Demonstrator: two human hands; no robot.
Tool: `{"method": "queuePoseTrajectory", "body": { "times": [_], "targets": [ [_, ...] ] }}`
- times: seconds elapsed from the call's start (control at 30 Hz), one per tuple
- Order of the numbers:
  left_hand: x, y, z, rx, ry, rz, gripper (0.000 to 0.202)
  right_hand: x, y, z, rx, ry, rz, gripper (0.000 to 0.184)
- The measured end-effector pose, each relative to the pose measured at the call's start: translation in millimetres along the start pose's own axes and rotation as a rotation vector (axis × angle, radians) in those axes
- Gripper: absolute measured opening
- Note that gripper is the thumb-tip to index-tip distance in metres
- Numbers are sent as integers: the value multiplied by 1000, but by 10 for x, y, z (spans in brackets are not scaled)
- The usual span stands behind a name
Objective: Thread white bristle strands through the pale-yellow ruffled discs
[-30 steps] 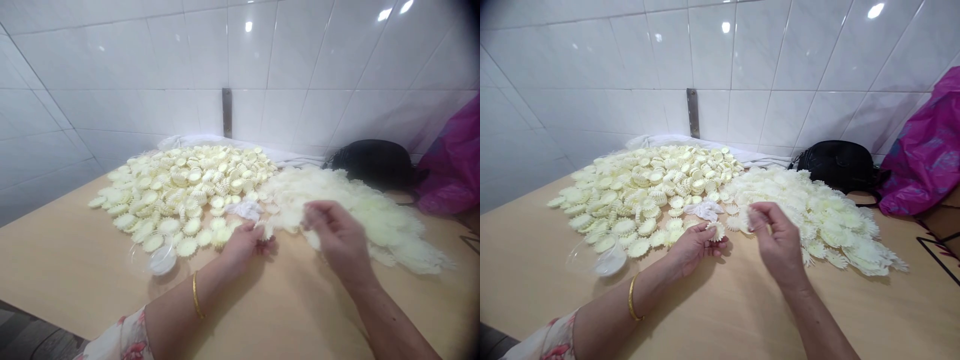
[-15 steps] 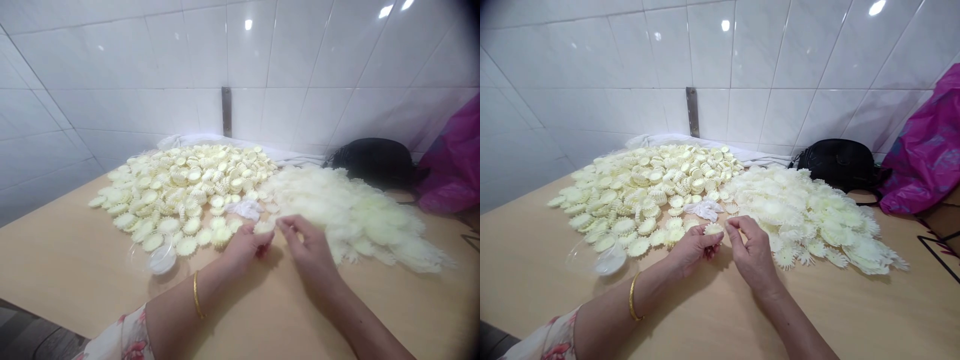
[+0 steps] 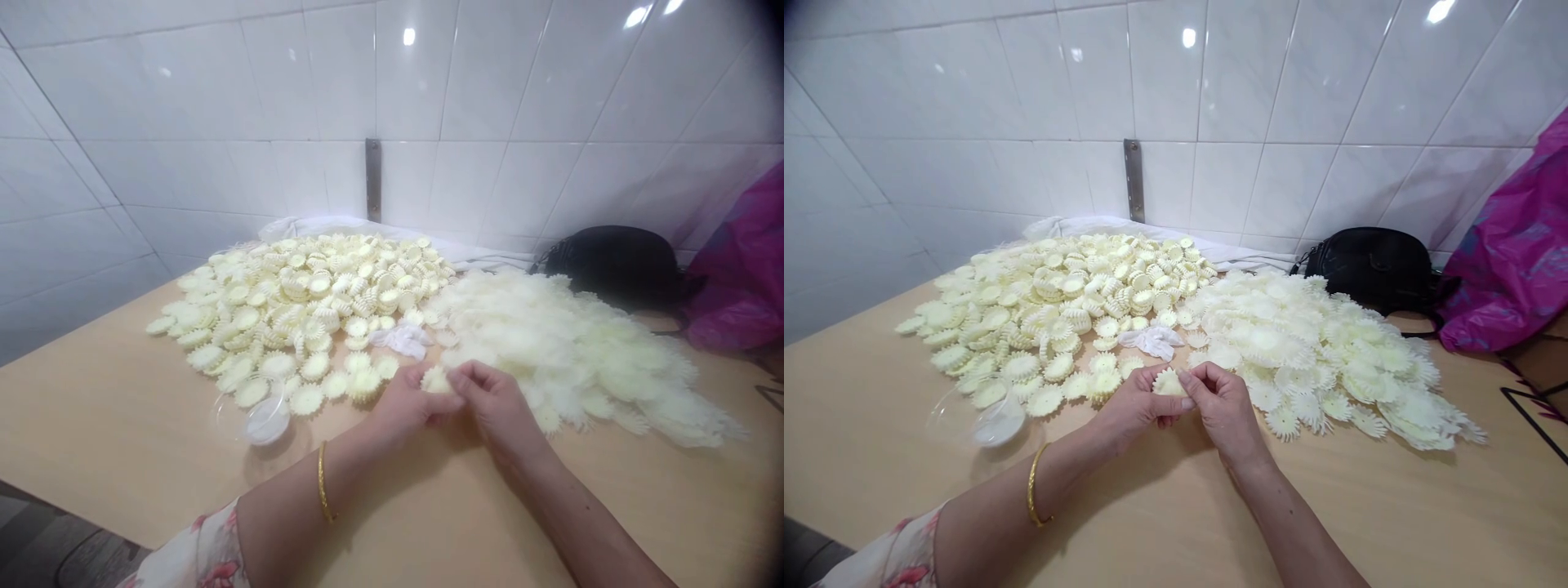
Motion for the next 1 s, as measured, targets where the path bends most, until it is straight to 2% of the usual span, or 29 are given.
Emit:
{"method": "queuePoseTrajectory", "body": {
  "times": [0.07, 0.23, 0.33, 0.4, 0.5, 0.57, 0.73, 0.9, 1.0],
  "targets": [
    [18, -19, 13, -87, -19, -37, 19, 5, 26, -31, -1, 26, 1, 30],
    [51, -69, 7, -350, 50, -148, 15, 0, 30, -66, -91, 51, 4, 32],
    [64, -67, 3, -385, 55, -135, 9, -6, 15, -84, -189, 84, -23, 33],
    [68, -62, -5, -404, 79, -104, 4, 0, 20, -72, -188, 50, -26, 32],
    [63, -56, -24, -421, 137, -68, 16, 2, 21, -33, -193, -14, -9, 30],
    [58, -54, -28, -437, 145, -66, 21, -7, 0, -24, -258, 5, -22, 27],
    [67, -77, -38, -512, 98, -116, 9, -37, -45, -61, -388, 119, -93, 22],
    [79, -110, -141, -492, 288, -155, 7, -127, -279, -149, -560, 348, -292, 19],
    [62, -96, -116, -450, 306, -156, 2, -187, -441, -340, -624, 553, -335, 19]
  ]
}}
Point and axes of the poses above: each hand's wrist, its own x-axis towards the middle knuckle, its own z-axis out of the palm, y = z × x, the point moved 4 cm from there along x, towards the middle knuckle, and after that the axes turned 15 degrees about -y, right-handed, at the moved point
